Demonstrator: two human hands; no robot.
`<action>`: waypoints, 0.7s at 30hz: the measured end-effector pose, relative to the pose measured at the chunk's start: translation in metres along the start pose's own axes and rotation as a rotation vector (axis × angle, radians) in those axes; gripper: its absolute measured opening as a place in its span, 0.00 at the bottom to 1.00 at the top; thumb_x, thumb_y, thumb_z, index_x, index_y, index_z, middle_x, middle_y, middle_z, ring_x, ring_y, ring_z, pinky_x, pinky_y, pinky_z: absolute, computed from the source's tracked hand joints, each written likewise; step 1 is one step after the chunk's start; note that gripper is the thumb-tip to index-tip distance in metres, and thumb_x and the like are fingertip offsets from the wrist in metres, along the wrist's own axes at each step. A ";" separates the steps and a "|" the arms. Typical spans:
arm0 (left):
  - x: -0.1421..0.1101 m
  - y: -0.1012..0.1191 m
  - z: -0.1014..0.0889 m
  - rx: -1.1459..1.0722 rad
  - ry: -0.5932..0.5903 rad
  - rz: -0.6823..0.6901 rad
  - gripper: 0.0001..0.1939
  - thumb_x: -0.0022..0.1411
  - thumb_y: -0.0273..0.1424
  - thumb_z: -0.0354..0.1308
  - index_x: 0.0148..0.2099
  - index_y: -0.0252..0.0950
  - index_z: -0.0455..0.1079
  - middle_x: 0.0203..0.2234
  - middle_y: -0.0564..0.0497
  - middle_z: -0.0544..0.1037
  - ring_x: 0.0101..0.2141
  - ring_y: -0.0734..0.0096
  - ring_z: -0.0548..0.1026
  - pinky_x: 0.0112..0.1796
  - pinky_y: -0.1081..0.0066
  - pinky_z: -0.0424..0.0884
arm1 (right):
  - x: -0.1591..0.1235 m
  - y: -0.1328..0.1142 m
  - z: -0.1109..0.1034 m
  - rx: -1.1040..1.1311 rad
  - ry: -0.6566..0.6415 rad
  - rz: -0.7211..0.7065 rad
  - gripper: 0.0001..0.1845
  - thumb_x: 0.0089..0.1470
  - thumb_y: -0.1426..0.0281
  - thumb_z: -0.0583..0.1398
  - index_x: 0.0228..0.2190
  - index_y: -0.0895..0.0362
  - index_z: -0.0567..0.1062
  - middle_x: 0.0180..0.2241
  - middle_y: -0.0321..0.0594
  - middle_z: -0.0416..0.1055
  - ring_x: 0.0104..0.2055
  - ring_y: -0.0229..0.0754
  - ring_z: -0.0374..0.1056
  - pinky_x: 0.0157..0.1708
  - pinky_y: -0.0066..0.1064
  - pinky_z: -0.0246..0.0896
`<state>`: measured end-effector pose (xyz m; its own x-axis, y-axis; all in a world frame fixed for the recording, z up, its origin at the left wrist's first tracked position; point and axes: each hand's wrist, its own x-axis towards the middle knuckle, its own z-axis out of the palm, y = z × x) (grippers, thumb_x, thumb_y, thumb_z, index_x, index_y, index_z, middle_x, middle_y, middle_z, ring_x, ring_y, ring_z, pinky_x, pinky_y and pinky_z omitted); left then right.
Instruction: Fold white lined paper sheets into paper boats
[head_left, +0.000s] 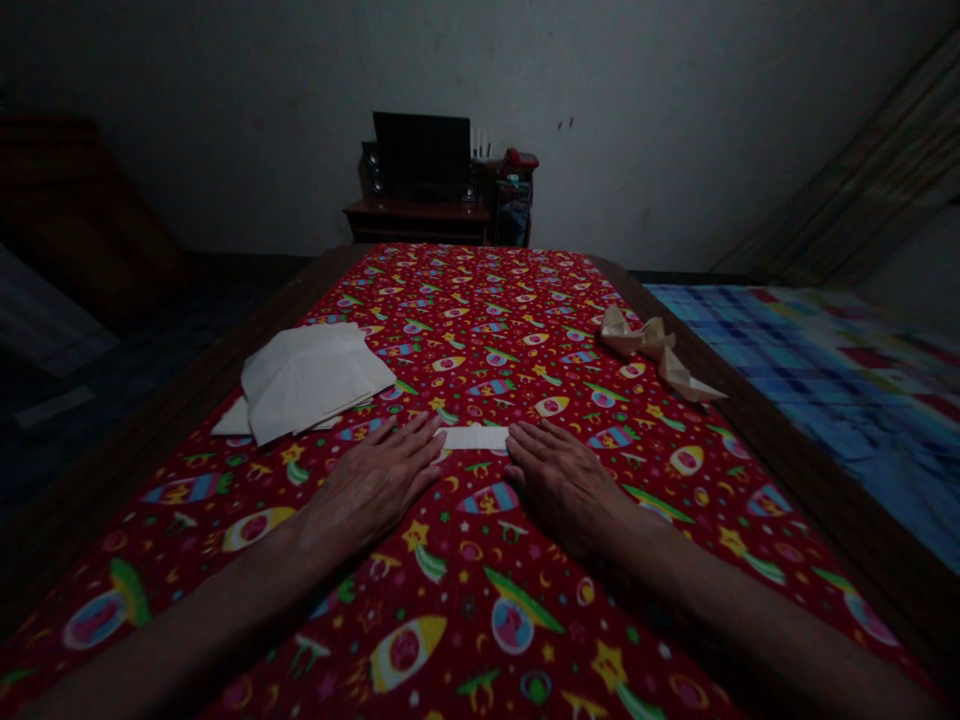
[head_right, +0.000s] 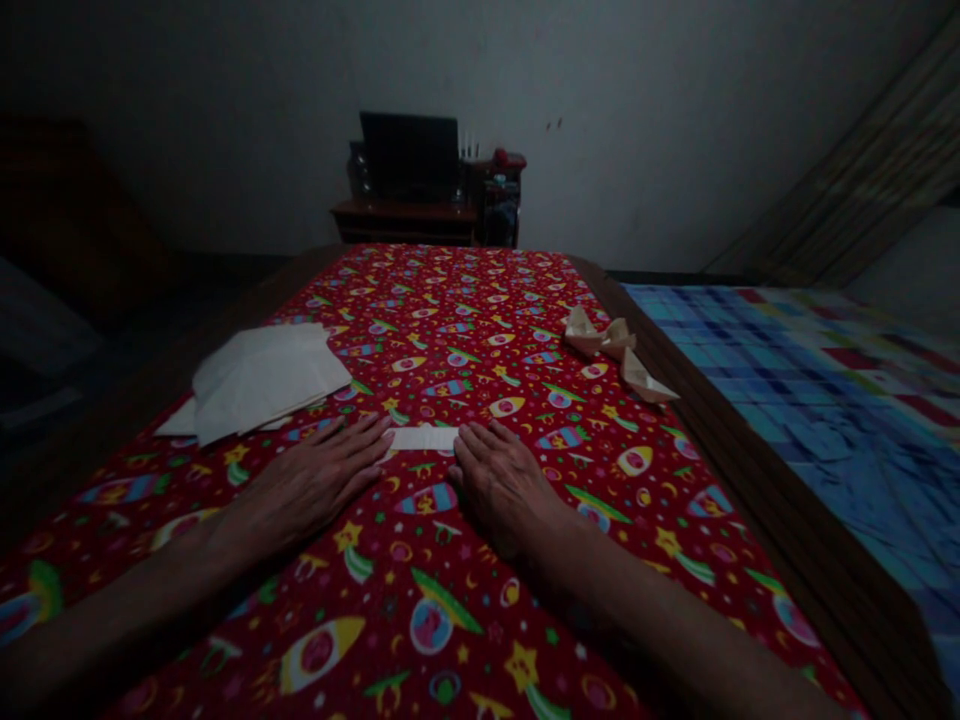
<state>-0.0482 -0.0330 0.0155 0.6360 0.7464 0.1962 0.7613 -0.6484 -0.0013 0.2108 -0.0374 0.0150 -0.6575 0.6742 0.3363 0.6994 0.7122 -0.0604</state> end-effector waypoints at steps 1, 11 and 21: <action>-0.001 -0.002 -0.001 -0.007 0.000 -0.009 0.19 0.68 0.35 0.43 0.56 0.36 0.65 0.57 0.44 0.66 0.59 0.57 0.58 0.57 0.54 0.55 | 0.000 0.002 0.002 0.004 0.009 -0.002 0.13 0.61 0.70 0.50 0.41 0.59 0.72 0.45 0.50 0.72 0.51 0.47 0.66 0.53 0.43 0.59; 0.020 -0.007 -0.007 -0.277 0.255 -0.188 0.16 0.66 0.36 0.45 0.41 0.35 0.72 0.37 0.46 0.77 0.39 0.64 0.73 0.43 0.65 0.69 | 0.001 0.016 0.008 0.177 0.196 0.133 0.08 0.59 0.70 0.53 0.35 0.57 0.71 0.37 0.47 0.71 0.39 0.45 0.67 0.39 0.36 0.63; 0.049 -0.021 -0.004 -0.450 0.157 -0.305 0.21 0.59 0.39 0.51 0.51 0.34 0.67 0.33 0.48 0.76 0.32 0.67 0.74 0.33 0.70 0.69 | 0.008 0.019 0.011 0.223 0.142 0.203 0.10 0.56 0.67 0.57 0.40 0.58 0.68 0.36 0.45 0.66 0.36 0.42 0.61 0.33 0.31 0.58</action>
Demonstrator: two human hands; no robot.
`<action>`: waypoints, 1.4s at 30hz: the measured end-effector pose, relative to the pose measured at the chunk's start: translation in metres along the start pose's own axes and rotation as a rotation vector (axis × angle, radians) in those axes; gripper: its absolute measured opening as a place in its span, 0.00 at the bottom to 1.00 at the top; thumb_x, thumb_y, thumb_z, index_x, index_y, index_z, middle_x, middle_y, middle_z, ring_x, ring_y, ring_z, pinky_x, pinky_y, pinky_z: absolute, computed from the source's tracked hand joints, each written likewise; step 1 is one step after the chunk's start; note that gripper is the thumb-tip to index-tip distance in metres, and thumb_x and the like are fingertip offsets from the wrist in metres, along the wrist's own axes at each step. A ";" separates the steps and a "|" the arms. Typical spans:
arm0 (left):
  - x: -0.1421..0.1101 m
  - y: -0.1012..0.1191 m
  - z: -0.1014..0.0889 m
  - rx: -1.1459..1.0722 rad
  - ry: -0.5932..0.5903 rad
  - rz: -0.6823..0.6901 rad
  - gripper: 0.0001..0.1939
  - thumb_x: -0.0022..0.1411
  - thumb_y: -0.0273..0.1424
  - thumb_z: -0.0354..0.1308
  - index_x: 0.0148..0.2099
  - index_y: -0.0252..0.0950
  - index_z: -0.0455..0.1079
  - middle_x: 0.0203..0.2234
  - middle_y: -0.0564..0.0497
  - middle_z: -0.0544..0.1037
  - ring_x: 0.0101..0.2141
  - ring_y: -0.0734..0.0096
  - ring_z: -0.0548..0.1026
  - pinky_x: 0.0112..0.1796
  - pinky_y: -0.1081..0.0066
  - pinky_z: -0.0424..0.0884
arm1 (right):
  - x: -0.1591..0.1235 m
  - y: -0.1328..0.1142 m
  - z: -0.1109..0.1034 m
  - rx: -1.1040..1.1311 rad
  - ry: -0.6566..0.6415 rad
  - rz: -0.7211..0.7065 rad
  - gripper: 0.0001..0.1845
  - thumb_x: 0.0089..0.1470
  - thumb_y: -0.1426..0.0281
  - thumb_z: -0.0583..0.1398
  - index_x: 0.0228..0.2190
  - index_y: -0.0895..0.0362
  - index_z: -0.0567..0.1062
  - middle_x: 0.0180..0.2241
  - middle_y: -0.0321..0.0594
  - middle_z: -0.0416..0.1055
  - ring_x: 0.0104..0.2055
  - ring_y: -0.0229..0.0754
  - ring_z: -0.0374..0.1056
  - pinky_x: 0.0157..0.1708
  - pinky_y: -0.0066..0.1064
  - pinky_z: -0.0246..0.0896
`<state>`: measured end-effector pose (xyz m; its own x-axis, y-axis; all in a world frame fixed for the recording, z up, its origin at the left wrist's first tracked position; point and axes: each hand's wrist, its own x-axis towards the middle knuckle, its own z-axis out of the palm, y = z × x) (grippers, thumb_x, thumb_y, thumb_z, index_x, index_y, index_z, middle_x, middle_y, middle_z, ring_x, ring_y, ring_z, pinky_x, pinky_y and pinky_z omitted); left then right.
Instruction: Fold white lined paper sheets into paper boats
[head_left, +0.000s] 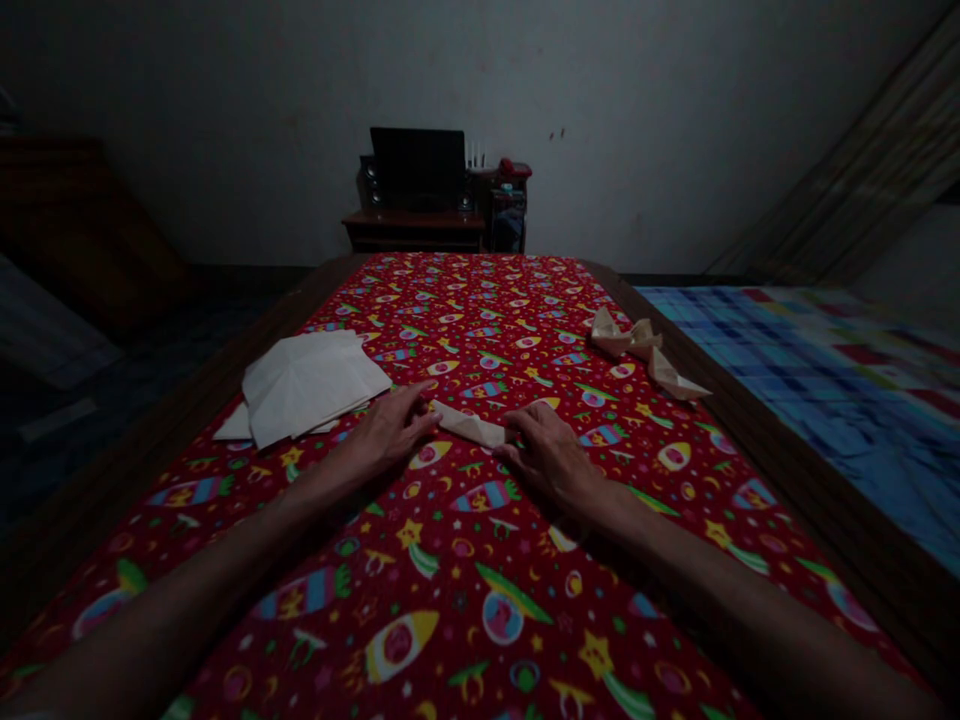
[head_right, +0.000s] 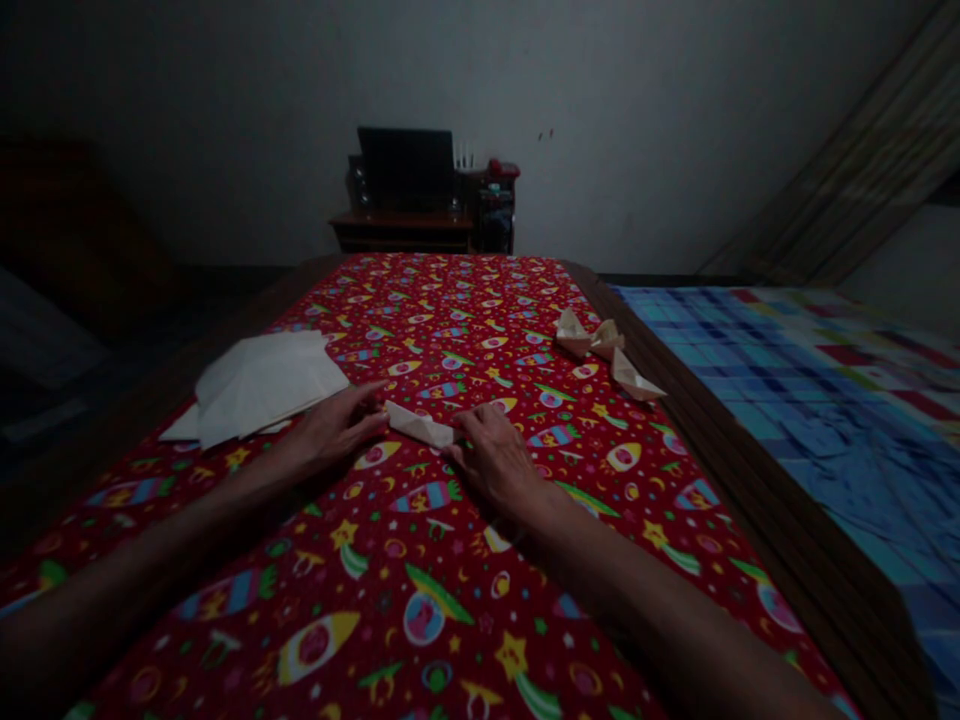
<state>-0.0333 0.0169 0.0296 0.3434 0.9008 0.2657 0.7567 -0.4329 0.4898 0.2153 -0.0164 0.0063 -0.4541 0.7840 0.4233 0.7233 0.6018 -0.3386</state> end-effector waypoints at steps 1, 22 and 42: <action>0.002 0.000 -0.001 0.002 -0.015 0.009 0.20 0.59 0.39 0.51 0.48 0.34 0.70 0.34 0.47 0.77 0.34 0.65 0.74 0.35 0.69 0.69 | 0.001 -0.001 0.001 -0.001 -0.005 0.000 0.09 0.57 0.67 0.56 0.39 0.57 0.69 0.36 0.44 0.66 0.35 0.42 0.61 0.32 0.30 0.58; -0.023 0.016 0.013 -0.391 0.085 -0.102 0.08 0.55 0.34 0.60 0.37 0.39 0.78 0.30 0.53 0.80 0.29 0.72 0.75 0.31 0.76 0.68 | -0.004 -0.001 0.007 0.012 0.075 -0.248 0.12 0.61 0.71 0.51 0.35 0.59 0.74 0.30 0.43 0.73 0.31 0.37 0.68 0.30 0.26 0.63; -0.019 0.020 0.013 -0.449 0.166 -0.214 0.13 0.51 0.31 0.60 0.40 0.35 0.76 0.34 0.49 0.80 0.34 0.66 0.76 0.38 0.70 0.71 | 0.031 -0.016 -0.014 -0.005 -0.101 -0.124 0.06 0.53 0.74 0.58 0.29 0.58 0.76 0.31 0.40 0.71 0.30 0.36 0.64 0.27 0.25 0.52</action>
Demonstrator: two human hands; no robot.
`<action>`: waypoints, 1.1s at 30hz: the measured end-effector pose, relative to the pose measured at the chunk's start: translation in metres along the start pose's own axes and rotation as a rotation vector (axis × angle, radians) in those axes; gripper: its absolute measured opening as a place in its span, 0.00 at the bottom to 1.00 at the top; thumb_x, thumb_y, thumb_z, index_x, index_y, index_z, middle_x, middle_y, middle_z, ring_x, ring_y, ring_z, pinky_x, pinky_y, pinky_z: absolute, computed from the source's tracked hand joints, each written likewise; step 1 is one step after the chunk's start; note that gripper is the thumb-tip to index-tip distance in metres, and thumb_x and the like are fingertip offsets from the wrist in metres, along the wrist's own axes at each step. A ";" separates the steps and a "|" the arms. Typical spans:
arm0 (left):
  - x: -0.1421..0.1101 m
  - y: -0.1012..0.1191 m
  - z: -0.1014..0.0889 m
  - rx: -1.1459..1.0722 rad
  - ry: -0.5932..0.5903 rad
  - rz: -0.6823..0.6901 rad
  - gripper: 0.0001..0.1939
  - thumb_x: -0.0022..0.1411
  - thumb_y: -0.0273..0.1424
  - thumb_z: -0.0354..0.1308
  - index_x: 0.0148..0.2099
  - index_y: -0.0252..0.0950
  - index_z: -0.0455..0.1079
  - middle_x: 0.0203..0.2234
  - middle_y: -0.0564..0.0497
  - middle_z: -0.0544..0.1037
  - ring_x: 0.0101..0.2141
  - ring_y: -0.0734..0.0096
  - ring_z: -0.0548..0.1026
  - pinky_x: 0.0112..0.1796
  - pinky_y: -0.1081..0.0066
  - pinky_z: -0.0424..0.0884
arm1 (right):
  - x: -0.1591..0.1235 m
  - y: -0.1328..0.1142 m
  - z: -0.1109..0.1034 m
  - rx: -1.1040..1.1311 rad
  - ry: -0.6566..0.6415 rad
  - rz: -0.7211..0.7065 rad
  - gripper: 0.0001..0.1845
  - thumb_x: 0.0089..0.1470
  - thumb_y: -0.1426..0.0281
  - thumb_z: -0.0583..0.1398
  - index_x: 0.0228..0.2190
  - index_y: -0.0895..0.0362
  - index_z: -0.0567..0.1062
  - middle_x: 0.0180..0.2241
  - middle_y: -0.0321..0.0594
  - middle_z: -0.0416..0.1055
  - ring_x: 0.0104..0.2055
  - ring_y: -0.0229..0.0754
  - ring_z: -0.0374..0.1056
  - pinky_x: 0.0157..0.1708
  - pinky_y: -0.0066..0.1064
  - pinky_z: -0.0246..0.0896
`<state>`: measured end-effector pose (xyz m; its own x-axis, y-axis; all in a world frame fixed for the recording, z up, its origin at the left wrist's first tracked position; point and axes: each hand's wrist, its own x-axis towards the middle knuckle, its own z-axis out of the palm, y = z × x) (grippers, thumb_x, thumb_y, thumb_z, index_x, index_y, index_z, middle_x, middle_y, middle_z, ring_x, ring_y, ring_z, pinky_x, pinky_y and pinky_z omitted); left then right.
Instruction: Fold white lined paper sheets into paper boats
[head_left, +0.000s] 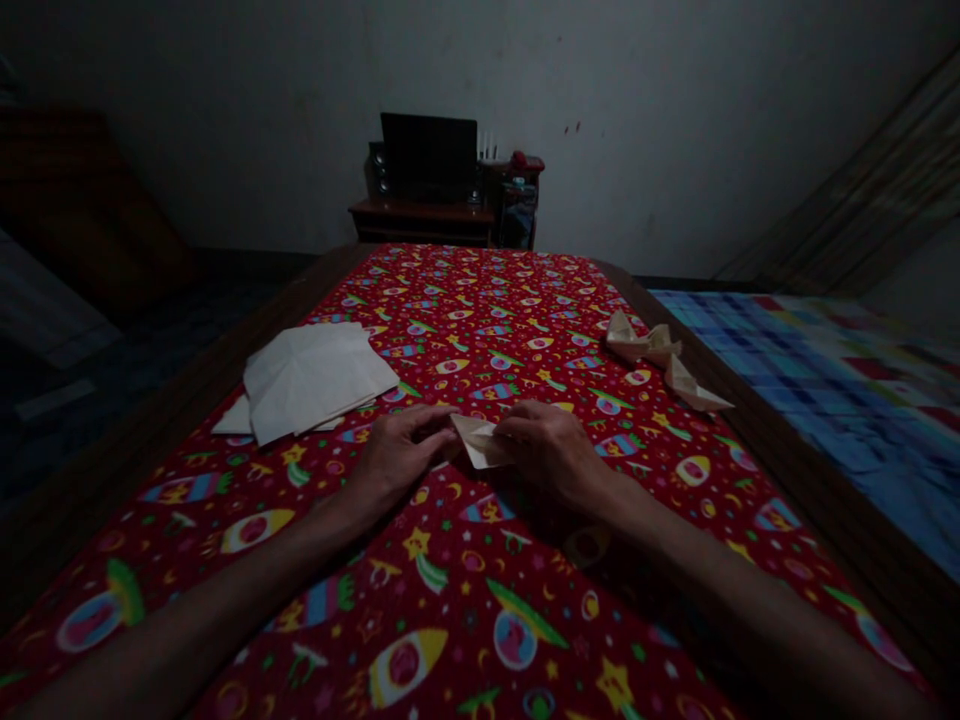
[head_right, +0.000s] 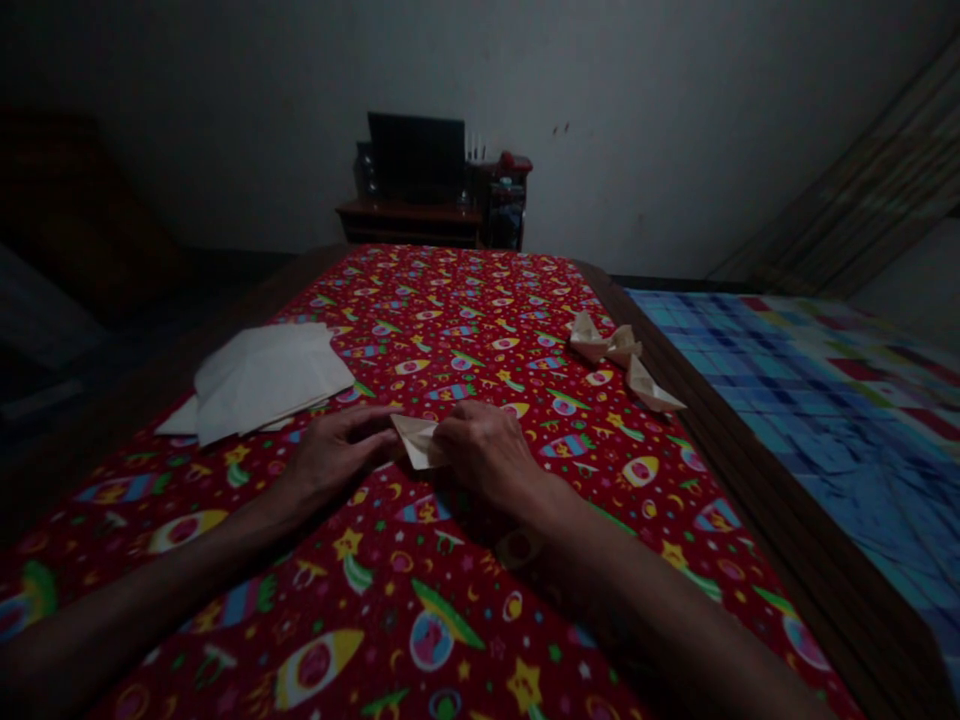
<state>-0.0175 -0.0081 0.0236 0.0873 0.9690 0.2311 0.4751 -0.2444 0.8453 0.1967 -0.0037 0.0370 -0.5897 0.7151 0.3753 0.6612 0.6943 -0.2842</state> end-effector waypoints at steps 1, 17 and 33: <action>0.001 0.000 0.001 -0.045 0.016 -0.025 0.14 0.51 0.32 0.60 0.41 0.35 0.75 0.35 0.48 0.79 0.35 0.65 0.76 0.37 0.69 0.71 | -0.001 0.001 0.001 0.058 0.044 0.012 0.06 0.53 0.73 0.58 0.29 0.58 0.76 0.31 0.40 0.70 0.29 0.35 0.64 0.27 0.24 0.52; -0.013 0.006 0.010 -0.684 -0.224 -0.357 0.17 0.52 0.39 0.63 0.40 0.32 0.71 0.30 0.51 0.79 0.28 0.74 0.76 0.31 0.77 0.71 | -0.002 -0.006 0.008 0.208 0.200 0.132 0.07 0.54 0.72 0.57 0.27 0.58 0.75 0.26 0.39 0.71 0.27 0.35 0.65 0.27 0.25 0.55; -0.016 0.015 0.014 -0.636 -0.195 -0.377 0.18 0.46 0.40 0.66 0.35 0.32 0.70 0.27 0.52 0.77 0.26 0.71 0.75 0.30 0.73 0.71 | -0.008 -0.020 0.002 0.391 -0.072 0.102 0.16 0.60 0.65 0.51 0.24 0.59 0.68 0.21 0.32 0.60 0.21 0.30 0.52 0.21 0.22 0.44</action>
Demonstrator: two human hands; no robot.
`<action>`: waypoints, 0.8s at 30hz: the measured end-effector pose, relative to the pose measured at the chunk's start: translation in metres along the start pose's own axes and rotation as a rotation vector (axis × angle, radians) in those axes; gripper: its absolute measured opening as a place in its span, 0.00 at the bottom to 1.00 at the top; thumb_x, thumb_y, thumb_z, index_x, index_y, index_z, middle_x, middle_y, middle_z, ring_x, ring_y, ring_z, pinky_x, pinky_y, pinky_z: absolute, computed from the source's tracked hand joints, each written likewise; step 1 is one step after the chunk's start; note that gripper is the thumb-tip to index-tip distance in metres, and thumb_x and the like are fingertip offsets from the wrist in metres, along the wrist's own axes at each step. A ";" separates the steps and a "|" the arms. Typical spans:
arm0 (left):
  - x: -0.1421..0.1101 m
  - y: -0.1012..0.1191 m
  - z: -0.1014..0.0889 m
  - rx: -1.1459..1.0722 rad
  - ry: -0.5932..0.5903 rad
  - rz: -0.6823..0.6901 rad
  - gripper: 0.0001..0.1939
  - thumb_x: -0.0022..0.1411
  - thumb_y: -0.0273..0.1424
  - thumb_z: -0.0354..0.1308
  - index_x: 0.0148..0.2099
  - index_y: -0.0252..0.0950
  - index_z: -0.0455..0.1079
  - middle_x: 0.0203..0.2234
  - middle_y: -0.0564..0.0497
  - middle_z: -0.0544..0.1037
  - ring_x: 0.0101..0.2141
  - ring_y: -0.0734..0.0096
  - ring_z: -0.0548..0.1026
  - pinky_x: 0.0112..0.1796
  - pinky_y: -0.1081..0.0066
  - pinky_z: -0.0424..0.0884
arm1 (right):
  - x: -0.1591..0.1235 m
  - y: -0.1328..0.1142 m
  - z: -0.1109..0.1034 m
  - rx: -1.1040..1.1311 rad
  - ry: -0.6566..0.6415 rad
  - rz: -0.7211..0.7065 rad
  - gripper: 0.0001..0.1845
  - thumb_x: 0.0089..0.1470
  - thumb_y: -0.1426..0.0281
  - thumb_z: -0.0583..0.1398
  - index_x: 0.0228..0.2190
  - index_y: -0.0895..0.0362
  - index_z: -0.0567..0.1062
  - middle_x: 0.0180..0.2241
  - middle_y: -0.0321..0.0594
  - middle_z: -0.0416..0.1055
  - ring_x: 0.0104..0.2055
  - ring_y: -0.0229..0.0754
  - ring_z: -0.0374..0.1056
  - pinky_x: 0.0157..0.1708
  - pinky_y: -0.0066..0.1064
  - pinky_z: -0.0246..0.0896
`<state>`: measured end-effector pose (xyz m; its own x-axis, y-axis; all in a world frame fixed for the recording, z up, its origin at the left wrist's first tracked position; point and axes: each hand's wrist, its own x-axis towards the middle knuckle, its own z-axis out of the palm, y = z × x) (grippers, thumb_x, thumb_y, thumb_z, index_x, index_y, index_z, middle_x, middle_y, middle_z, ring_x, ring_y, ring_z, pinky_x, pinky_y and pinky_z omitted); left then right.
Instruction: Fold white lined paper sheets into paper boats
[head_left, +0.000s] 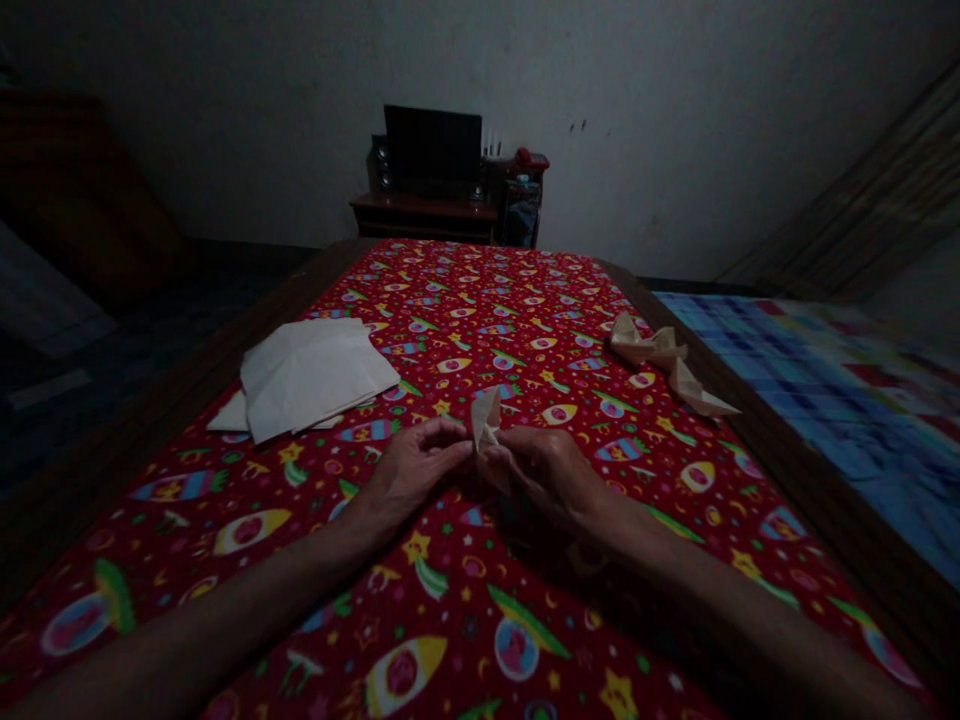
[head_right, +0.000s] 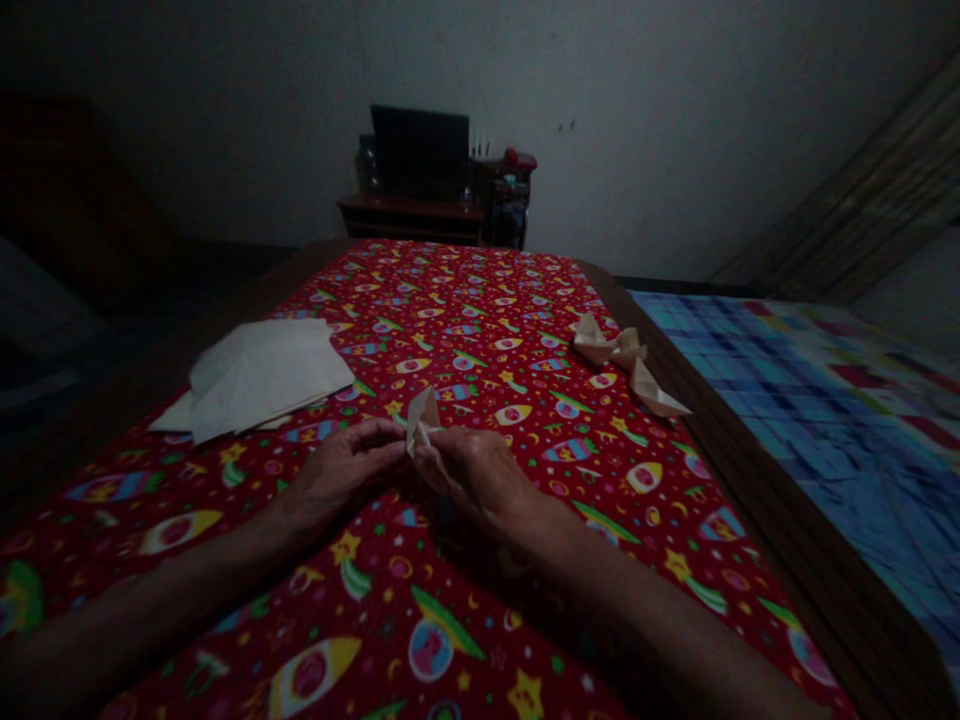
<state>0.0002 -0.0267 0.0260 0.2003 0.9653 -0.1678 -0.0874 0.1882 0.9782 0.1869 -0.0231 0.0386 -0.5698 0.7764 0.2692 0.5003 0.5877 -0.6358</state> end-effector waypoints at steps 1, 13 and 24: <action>0.000 0.000 0.000 0.000 -0.003 -0.001 0.18 0.46 0.39 0.66 0.36 0.32 0.70 0.28 0.51 0.77 0.27 0.71 0.75 0.31 0.72 0.71 | 0.000 0.000 0.000 0.001 0.003 0.007 0.17 0.60 0.65 0.50 0.23 0.59 0.67 0.20 0.31 0.59 0.21 0.30 0.51 0.21 0.22 0.43; -0.001 -0.004 -0.001 -0.109 0.015 0.003 0.17 0.48 0.37 0.66 0.37 0.32 0.70 0.24 0.53 0.76 0.26 0.71 0.75 0.32 0.71 0.73 | 0.003 0.002 0.000 -0.046 0.082 0.066 0.18 0.60 0.65 0.50 0.22 0.60 0.68 0.17 0.31 0.58 0.19 0.29 0.50 0.20 0.22 0.42; -0.002 -0.001 0.000 -0.074 0.035 0.023 0.18 0.46 0.38 0.67 0.37 0.32 0.71 0.27 0.52 0.77 0.26 0.72 0.74 0.30 0.73 0.71 | 0.003 -0.002 -0.001 -0.061 0.079 0.096 0.19 0.60 0.66 0.50 0.20 0.60 0.67 0.17 0.31 0.58 0.18 0.29 0.49 0.20 0.23 0.42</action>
<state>0.0003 -0.0292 0.0251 0.1631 0.9749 -0.1513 -0.1642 0.1780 0.9702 0.1847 -0.0218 0.0410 -0.4654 0.8439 0.2669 0.5900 0.5206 -0.6171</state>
